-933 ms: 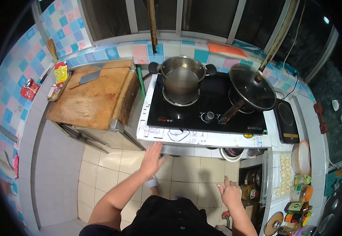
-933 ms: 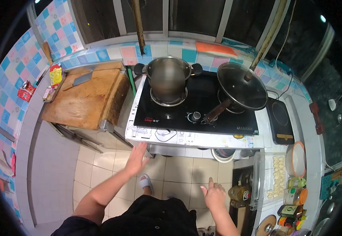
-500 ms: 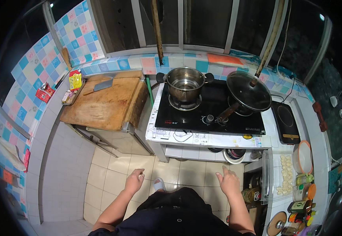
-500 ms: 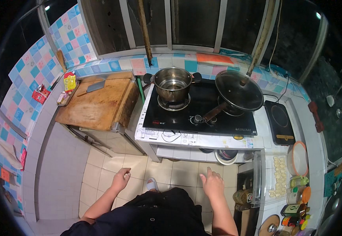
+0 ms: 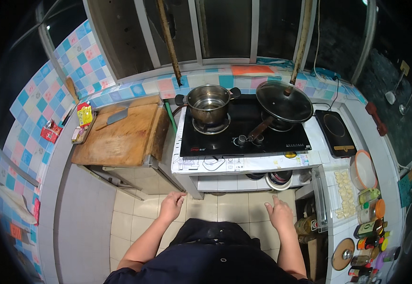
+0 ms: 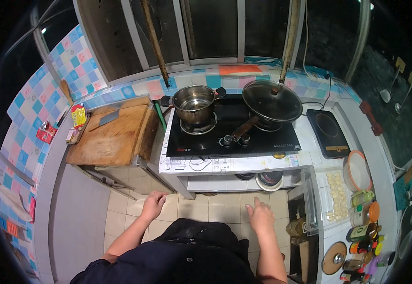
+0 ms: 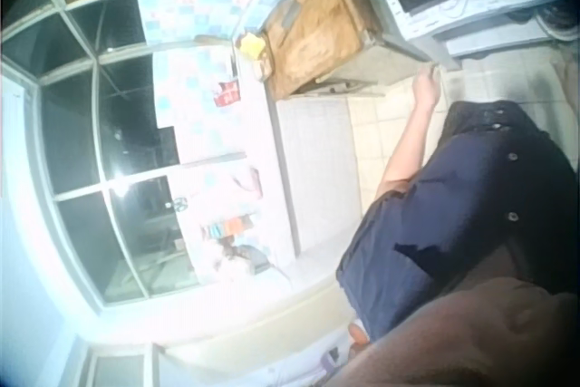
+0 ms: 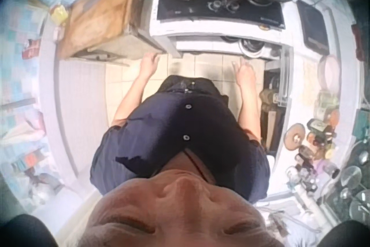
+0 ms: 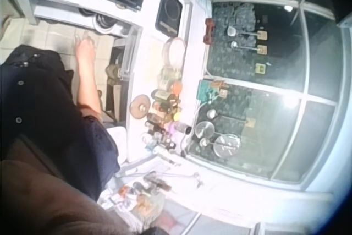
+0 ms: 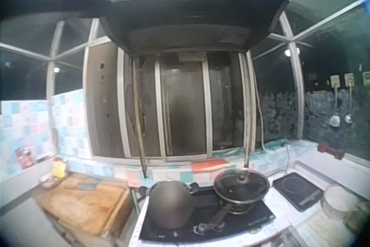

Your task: The person places a tray of dumplings on the counter, fills a pot with water at the sink, and places it on the stove. They then open a cabinet to access a gas cylinder, turn on the stove burner, and cover the pot with a lid. The person dries their hands with a cloth and walks out of the kitchen.

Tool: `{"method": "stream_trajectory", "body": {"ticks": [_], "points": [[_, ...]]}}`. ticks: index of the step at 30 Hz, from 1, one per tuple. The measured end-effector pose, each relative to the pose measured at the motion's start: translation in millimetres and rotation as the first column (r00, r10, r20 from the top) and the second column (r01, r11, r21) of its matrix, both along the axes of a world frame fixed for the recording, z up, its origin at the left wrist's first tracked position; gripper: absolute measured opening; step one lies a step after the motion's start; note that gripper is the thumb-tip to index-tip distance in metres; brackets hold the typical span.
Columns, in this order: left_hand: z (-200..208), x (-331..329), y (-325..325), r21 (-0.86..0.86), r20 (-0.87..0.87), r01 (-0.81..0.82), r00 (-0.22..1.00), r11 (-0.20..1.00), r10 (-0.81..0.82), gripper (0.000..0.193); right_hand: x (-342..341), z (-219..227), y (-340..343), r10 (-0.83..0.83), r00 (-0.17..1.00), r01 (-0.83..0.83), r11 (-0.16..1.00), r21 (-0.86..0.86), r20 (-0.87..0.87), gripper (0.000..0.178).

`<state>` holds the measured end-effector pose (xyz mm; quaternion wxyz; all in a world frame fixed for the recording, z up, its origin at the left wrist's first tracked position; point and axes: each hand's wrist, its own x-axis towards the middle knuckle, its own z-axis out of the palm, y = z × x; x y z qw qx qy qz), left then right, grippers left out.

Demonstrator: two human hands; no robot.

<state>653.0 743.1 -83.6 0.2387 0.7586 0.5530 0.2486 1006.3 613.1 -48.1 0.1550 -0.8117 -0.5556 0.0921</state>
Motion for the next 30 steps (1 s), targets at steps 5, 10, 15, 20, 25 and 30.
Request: {"method": "stream_trajectory", "body": {"ticks": [5, 10, 15, 20, 25, 30], "points": [[-1, 13, 41, 0.033, 0.105, 0.158, 0.981, 0.987, -0.161, 0.014, -13, 5, 7, -0.039, 0.998, 0.039, 0.999, -0.018, -0.041, 0.042], [-4, 5, 90, -0.053, 0.142, 0.229, 0.965, 0.972, -0.22, 0.014, -34, -1, 33, -0.118, 0.993, 0.114, 0.988, -0.104, -0.031, 0.042], [7, -20, 138, -0.115, 0.125, 0.271, 0.958, 0.956, -0.257, 0.016, -70, 21, 81, -0.149, 0.986, 0.143, 0.985, -0.097, -0.068, 0.042], [15, -25, 184, -0.224, 0.276, 0.304, 0.931, 0.926, -0.239, 0.016, -92, 27, 110, -0.261, 0.963, 0.267, 0.959, 0.095, -0.064, 0.039], [10, 7, 224, -0.363, 0.391, 0.48, 0.857, 0.799, -0.336, 0.017, -96, 24, 83, -0.449, 0.893, 0.449, 0.893, 0.04, -0.001, 0.037], [2, 91, 212, -0.406, 0.368, 0.709, 0.705, 0.577, -0.606, 0.024, -103, 30, 11, -0.686, 0.728, 0.685, 0.727, -0.057, 0.003, 0.037]]}}
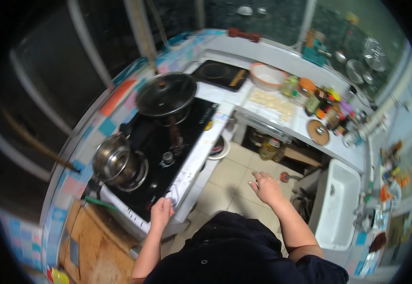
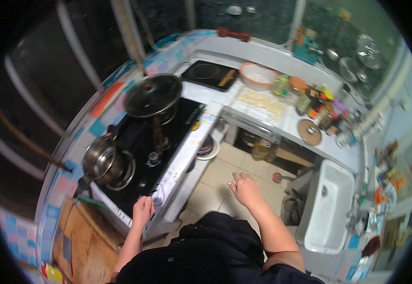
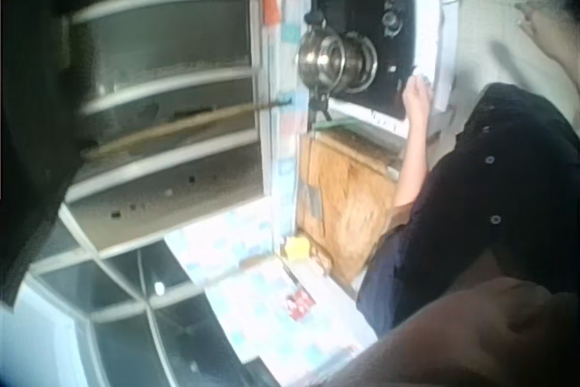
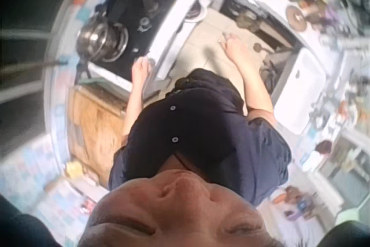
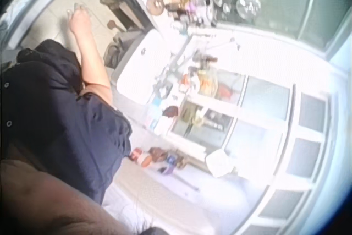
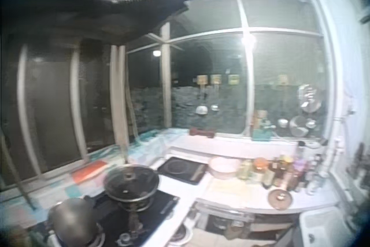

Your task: The person places a tray of dumplings on the counter, fills a pot with water at the sink, and places it on the stove. They then open a cabinet to access a gas cylinder, turn on the stove burner, and cover the pot with a lid. The person dries their hands with a cloth and walks out of the kitchen.

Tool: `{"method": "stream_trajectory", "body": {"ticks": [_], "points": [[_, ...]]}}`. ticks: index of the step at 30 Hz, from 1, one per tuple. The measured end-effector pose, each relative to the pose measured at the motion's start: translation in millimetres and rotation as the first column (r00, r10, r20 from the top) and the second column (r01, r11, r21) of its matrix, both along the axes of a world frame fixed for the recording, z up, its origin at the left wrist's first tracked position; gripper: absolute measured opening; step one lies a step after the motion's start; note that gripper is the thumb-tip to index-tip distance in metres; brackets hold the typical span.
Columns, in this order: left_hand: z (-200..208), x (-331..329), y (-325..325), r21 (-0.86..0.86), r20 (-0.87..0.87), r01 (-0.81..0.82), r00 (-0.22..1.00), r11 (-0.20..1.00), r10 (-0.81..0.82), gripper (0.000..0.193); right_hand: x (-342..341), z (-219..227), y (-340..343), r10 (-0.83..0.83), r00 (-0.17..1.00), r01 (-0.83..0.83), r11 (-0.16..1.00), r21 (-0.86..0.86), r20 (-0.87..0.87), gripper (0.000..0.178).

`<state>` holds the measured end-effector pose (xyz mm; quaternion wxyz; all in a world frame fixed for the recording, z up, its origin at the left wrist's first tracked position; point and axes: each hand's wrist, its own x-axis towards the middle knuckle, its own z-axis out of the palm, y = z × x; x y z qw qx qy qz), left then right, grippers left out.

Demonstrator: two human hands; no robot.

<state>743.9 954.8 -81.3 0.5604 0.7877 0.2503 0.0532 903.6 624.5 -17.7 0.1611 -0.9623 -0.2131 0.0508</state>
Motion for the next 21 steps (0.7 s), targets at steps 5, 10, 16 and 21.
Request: {"method": "stream_trajectory", "body": {"ticks": [5, 10, 16, 21], "points": [[17, 104, -80, 0.374, 0.14, 0.37, 0.884, 0.851, -0.446, 0.012, 4, -6, -95, -0.267, 0.964, 0.267, 0.964, 0.007, 0.005, 0.036], [35, 204, -164, 0.374, 0.039, 0.583, 0.767, 0.722, -0.64, 0.011, 52, -34, -203, -0.474, 0.877, 0.481, 0.862, 0.16, -0.081, 0.036], [1, 312, -283, 0.186, 0.101, 0.604, 0.773, 0.775, -0.627, 0.014, 223, -91, -318, -0.548, 0.83, 0.515, 0.825, 0.232, 0.104, 0.036], [-10, 375, -359, 0.058, 0.02, 0.633, 0.772, 0.772, -0.635, 0.014, 384, -147, -395, -0.617, 0.775, 0.606, 0.787, 0.111, 0.14, 0.044]]}}
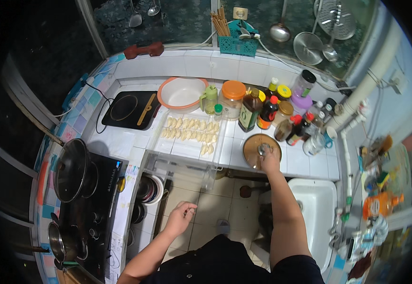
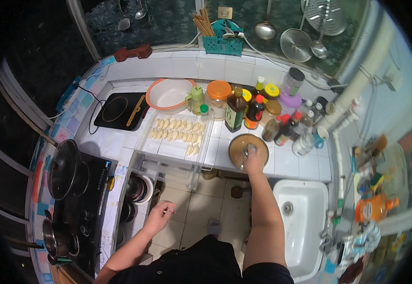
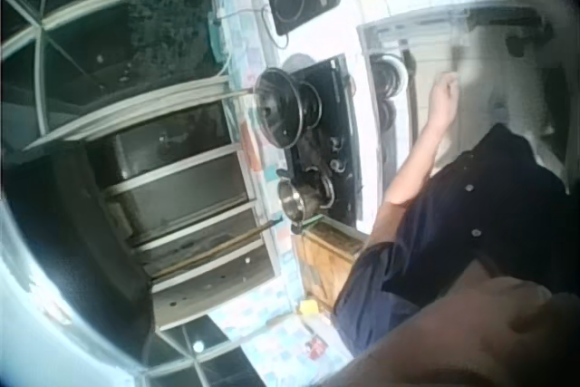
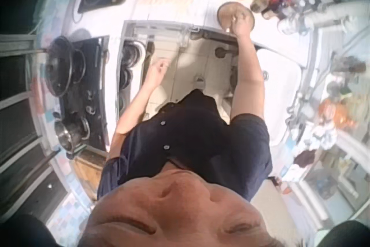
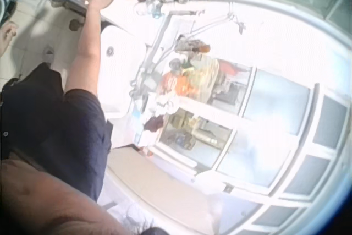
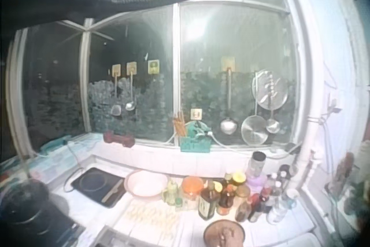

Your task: The person places a tray of dumplings on the counter, fills a pot with water at the sink, and places it on the stove. They then open a cabinet to access a gas cylinder, turn on the stove burner, and cover the pot with a lid. The person dries their hands with a cloth and walks out of the kitchen.

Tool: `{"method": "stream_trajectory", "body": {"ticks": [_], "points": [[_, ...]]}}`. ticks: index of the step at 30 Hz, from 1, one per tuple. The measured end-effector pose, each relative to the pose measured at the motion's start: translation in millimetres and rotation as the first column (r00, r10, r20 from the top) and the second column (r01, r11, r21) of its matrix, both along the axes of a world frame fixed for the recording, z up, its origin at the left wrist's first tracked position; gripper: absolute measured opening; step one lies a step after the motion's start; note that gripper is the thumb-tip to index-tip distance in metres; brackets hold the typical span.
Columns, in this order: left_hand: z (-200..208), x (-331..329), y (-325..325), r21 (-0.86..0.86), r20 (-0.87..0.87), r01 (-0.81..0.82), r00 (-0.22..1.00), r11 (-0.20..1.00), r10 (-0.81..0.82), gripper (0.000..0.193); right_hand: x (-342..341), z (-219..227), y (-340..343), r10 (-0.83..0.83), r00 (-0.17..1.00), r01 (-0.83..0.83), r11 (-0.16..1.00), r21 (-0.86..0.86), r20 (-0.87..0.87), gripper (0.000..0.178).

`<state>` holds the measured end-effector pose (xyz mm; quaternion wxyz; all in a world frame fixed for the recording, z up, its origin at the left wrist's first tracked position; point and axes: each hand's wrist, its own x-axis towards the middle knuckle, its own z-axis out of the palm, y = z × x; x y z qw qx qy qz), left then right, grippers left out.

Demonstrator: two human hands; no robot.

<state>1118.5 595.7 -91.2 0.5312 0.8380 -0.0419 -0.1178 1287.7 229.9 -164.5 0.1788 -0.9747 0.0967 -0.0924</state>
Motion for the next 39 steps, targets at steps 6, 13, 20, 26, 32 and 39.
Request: {"method": "stream_trajectory", "body": {"ticks": [6, 13, 20, 26, 32, 39], "points": [[-6, 32, -17, 0.063, -0.092, -0.127, 0.987, 0.99, 0.132, 0.015, 75, -60, -35, 0.058, 0.981, -0.082, 0.989, -0.126, -0.188, 0.042], [2, 42, -19, 0.081, -0.079, -0.176, 0.98, 0.981, 0.182, 0.015, 35, -16, -47, 0.194, 0.978, -0.2, 0.977, 0.08, 0.073, 0.038], [68, 41, -46, 0.243, 0.178, 0.058, 0.979, 0.968, -0.103, 0.032, -62, 116, 59, 0.404, 0.915, -0.398, 0.891, 0.22, 0.019, 0.048], [97, -13, 1, 0.363, 0.542, -0.093, 0.831, 0.927, -0.129, 0.038, -120, 170, 210, 0.806, 0.567, -0.822, 0.541, 0.175, 0.171, 0.065], [151, -159, 144, 0.436, 0.338, -0.151, 0.941, 0.887, -0.005, 0.039, -209, 210, 373, 0.976, 0.146, -0.984, 0.126, 0.123, 0.164, 0.07], [156, -322, 279, 0.563, 0.722, -0.719, 0.668, 0.406, 0.182, 0.045, -328, 254, 564, 0.901, -0.351, -0.917, -0.386, 0.101, 0.254, 0.069]]}}
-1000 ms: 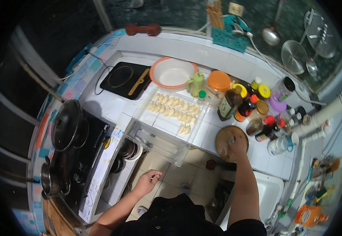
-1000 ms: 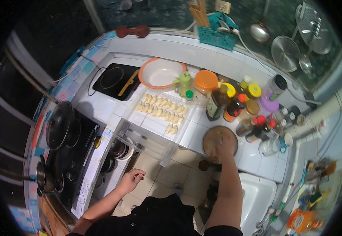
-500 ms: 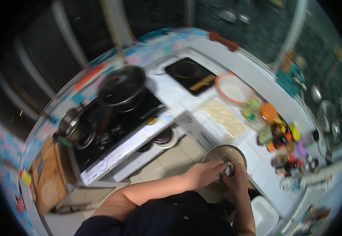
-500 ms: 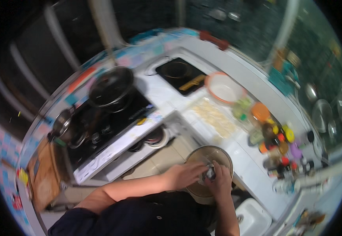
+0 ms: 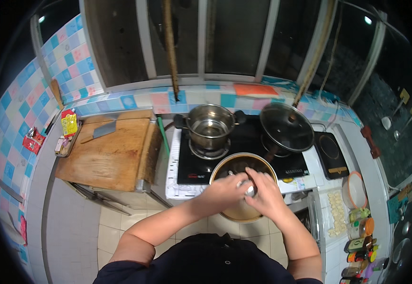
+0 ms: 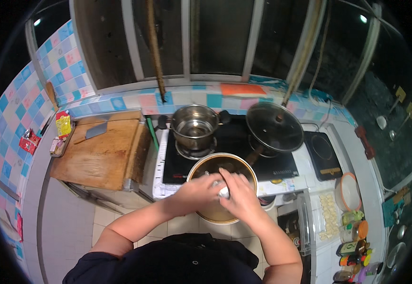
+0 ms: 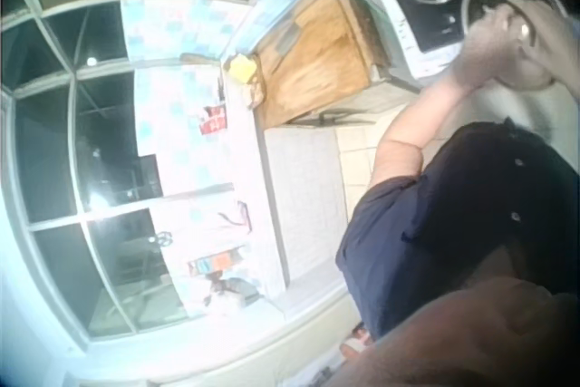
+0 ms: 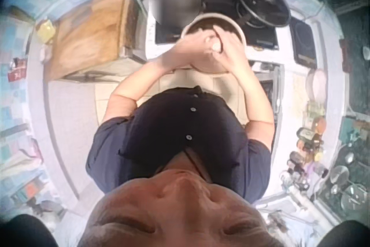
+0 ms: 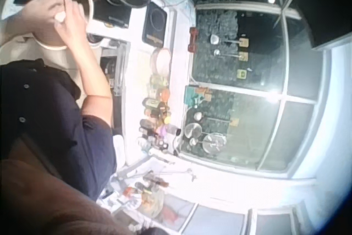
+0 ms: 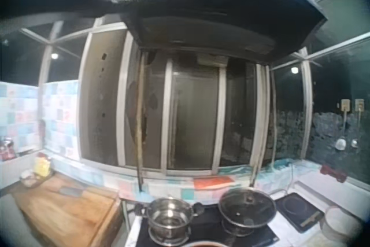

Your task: The person places a tray of dumplings on the counter, fills a pot with water at the sink, and places it on the stove. They then open a cabinet to access a gas cylinder, turn on the stove burner, and cover the pot with a lid. The person dries their hands with a cloth and walks out of the kitchen.

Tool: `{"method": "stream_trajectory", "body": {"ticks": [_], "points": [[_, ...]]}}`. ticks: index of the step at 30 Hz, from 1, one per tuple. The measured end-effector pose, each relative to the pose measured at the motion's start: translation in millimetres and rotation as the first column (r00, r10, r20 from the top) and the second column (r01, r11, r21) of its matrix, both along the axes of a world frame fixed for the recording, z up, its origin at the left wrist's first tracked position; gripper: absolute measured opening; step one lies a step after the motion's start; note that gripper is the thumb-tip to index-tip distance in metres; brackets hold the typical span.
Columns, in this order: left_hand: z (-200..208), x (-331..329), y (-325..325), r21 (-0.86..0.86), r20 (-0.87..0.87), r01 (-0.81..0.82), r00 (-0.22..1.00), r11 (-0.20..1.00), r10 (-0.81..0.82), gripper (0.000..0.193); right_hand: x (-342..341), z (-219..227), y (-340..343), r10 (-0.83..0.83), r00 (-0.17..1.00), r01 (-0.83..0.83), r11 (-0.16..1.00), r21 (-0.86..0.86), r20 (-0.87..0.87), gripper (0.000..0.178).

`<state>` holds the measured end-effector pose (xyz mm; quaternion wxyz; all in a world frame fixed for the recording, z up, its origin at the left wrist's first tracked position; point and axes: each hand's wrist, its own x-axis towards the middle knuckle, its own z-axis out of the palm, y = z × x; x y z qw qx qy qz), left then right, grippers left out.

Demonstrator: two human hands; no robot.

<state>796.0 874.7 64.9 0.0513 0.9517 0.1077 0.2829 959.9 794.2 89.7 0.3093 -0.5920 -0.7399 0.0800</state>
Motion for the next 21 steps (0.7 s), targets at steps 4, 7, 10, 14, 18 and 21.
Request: {"method": "stream_trajectory", "body": {"ticks": [4, 7, 10, 14, 18, 21], "points": [[22, -67, 63, -0.153, 0.184, -0.23, 0.949, 0.961, 0.256, 0.043, -42, 3, 113, 0.045, 0.999, -0.044, 0.997, 0.068, -0.009, 0.059], [22, -98, 99, -0.324, 0.265, -0.335, 0.866, 0.885, 0.425, 0.038, -42, -1, 181, -0.073, 0.997, 0.07, 0.987, 0.142, 0.017, 0.049], [3, -128, 122, -0.427, 0.325, -0.374, 0.786, 0.823, 0.526, 0.035, -41, 0, 242, -0.146, 0.989, 0.143, 0.985, 0.098, 0.024, 0.047], [-31, -141, 132, -0.519, 0.28, -0.399, 0.756, 0.756, 0.592, 0.034, -25, -18, 306, -0.196, 0.972, 0.202, 0.979, -0.032, 0.132, 0.046], [-45, -150, 134, -0.606, 0.202, -0.452, 0.709, 0.655, 0.676, 0.035, -9, -39, 347, -0.177, 0.957, 0.206, 0.972, -0.11, 0.229, 0.044], [-47, -153, 136, -0.631, 0.151, -0.505, 0.664, 0.588, 0.732, 0.035, -5, -54, 357, -0.166, 0.96, 0.195, 0.974, -0.116, 0.223, 0.042]]}}
